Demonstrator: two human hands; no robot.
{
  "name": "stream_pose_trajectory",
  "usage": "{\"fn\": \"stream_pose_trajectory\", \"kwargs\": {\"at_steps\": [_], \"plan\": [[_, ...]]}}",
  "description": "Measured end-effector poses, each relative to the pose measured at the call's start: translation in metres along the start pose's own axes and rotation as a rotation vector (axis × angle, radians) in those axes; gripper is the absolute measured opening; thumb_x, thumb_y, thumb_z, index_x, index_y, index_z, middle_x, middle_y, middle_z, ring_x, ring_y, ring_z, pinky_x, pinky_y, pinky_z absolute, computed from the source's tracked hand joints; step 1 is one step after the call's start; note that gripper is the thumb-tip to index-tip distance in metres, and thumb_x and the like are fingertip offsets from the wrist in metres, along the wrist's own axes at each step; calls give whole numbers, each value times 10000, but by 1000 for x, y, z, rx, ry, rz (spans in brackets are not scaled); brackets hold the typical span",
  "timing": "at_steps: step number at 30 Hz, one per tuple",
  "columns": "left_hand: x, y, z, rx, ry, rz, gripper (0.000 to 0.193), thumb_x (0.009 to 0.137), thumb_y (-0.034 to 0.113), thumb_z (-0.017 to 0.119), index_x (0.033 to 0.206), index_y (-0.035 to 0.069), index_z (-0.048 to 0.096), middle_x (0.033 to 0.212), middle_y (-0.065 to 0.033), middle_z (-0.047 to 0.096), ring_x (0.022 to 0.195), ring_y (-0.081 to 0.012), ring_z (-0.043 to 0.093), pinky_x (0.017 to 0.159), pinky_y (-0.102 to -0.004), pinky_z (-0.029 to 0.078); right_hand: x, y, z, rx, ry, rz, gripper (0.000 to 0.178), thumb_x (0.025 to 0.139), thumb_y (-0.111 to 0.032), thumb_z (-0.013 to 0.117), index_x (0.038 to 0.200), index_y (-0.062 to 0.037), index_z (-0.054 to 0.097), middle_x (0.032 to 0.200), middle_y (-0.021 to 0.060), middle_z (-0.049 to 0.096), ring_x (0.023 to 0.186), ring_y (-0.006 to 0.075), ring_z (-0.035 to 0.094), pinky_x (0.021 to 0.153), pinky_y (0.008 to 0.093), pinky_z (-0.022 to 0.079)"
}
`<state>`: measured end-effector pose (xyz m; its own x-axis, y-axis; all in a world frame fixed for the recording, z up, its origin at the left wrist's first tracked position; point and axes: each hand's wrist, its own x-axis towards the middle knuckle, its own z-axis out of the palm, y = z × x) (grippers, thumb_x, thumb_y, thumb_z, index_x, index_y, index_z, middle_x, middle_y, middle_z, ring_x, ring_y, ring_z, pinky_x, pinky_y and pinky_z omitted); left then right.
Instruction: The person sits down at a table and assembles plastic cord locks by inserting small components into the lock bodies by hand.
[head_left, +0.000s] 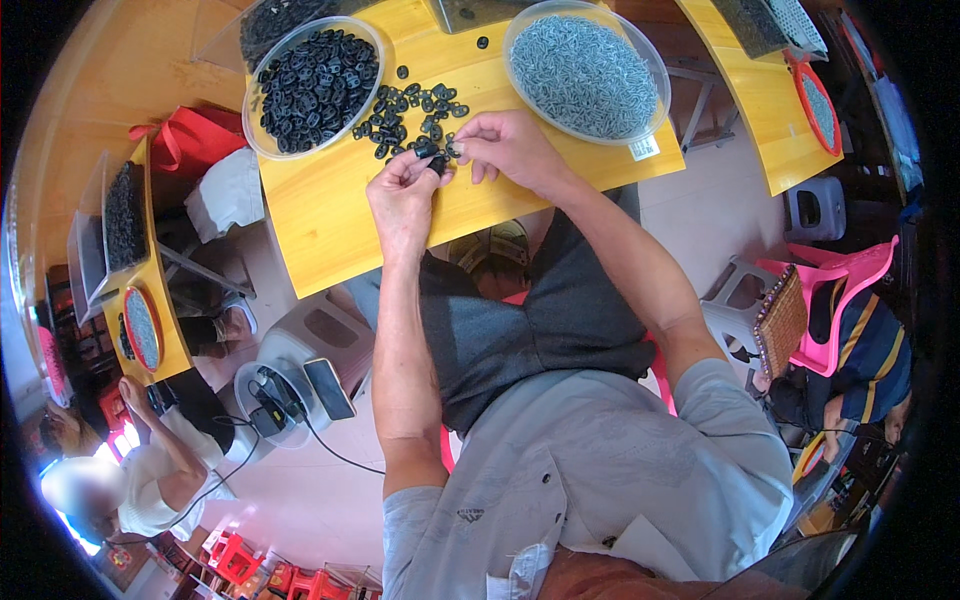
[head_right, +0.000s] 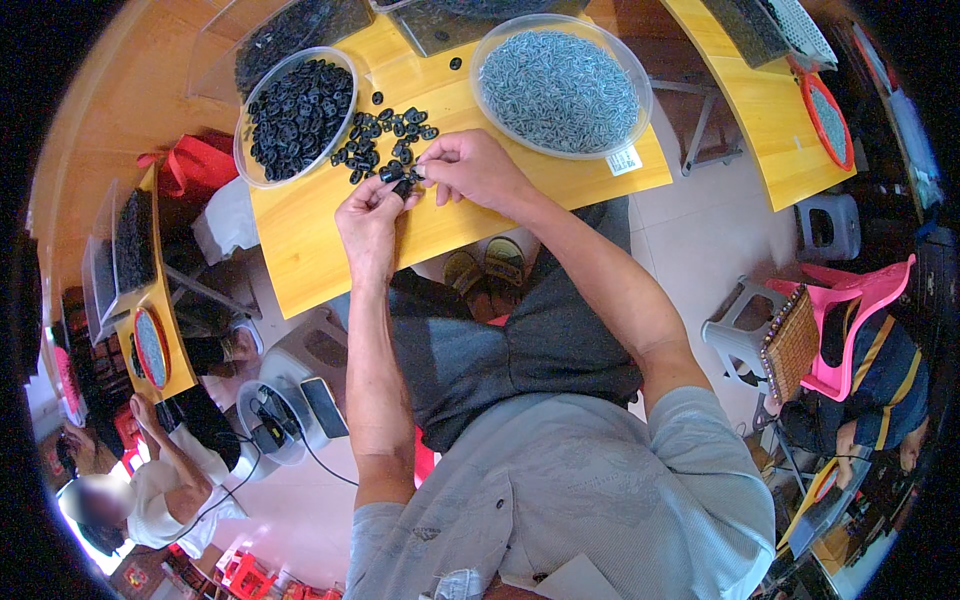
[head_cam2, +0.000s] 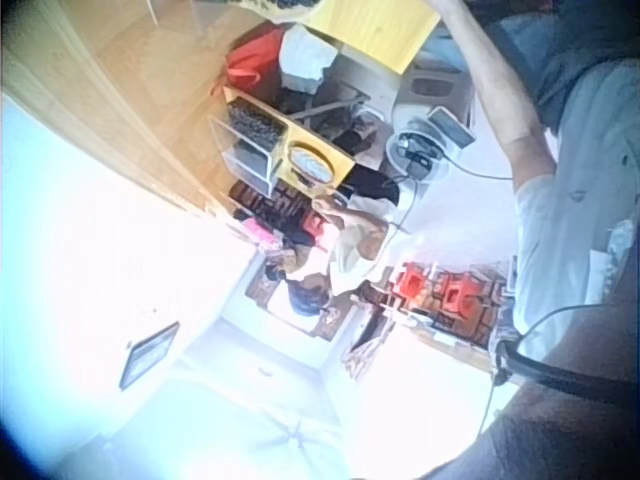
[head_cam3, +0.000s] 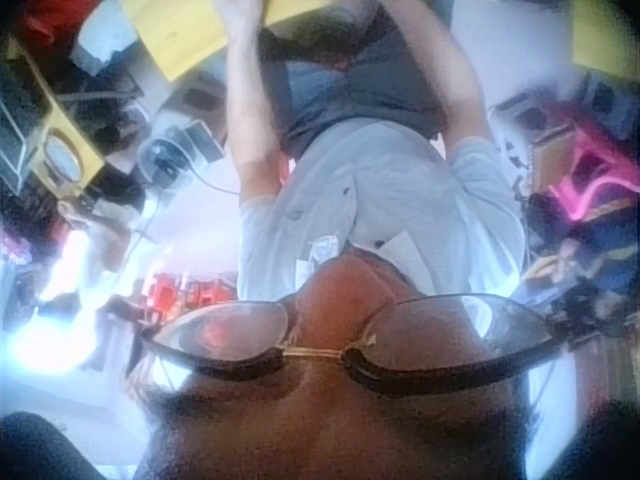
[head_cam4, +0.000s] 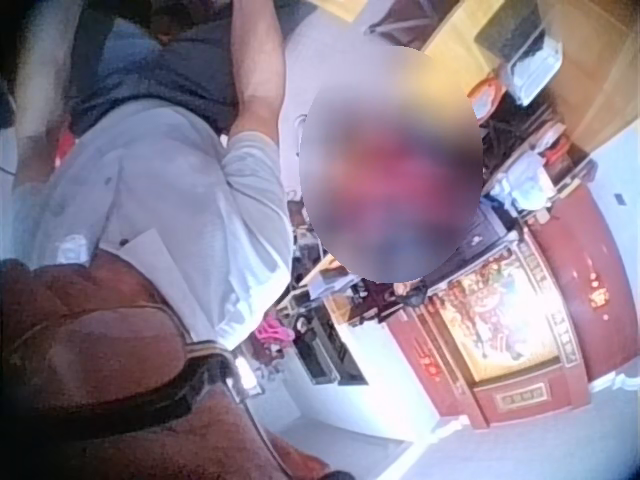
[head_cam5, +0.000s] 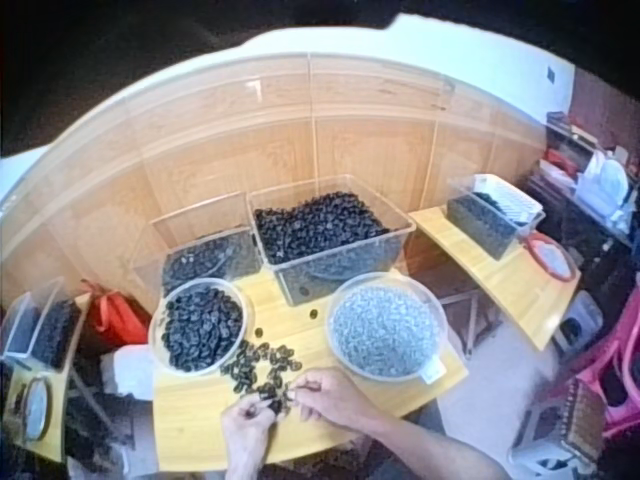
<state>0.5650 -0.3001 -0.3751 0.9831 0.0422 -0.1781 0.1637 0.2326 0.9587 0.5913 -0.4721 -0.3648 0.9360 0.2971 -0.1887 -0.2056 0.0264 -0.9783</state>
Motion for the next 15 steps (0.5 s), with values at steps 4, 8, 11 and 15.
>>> {"fn": "stream_pose_trajectory", "kwargs": {"at_steps": [4, 8, 11, 15], "plan": [[0, 2, 0, -5, -4, -14, 186, 817, -123, 532, 967, -82, 635, 883, -123, 693, 754, -133, 662, 710, -224, 528, 0, 0, 3, -37, -2, -7, 203, 847, -132, 592, 932, 44, 644, 748, 82, 663, 551, 117, 627, 471, 222, 454], [0, 3, 1, -21, -6, -25, 180, 816, -117, 534, 962, -84, 635, 878, -126, 695, 748, -135, 664, 706, -223, 528, 0, -2, 3, -60, -4, 28, 201, 878, -147, 587, 965, 27, 636, 772, 71, 673, 542, 97, 607, 483, 205, 449], [-1, 5, 1, -14, -9, -29, 178, 819, -113, 532, 963, -89, 633, 875, -131, 696, 748, -140, 666, 706, -223, 528, 0, -2, 3, -47, -15, 22, 201, 879, -151, 589, 962, 25, 641, 770, 72, 675, 536, 94, 605, 478, 203, 448], [0, 5, 1, -12, -12, -36, 177, 820, -106, 542, 969, -86, 636, 875, -133, 696, 737, -137, 666, 684, -224, 531, 1, -2, 3, -40, -20, 33, 191, 881, -156, 593, 940, 19, 645, 768, 68, 674, 534, 91, 603, 474, 201, 447]]}}
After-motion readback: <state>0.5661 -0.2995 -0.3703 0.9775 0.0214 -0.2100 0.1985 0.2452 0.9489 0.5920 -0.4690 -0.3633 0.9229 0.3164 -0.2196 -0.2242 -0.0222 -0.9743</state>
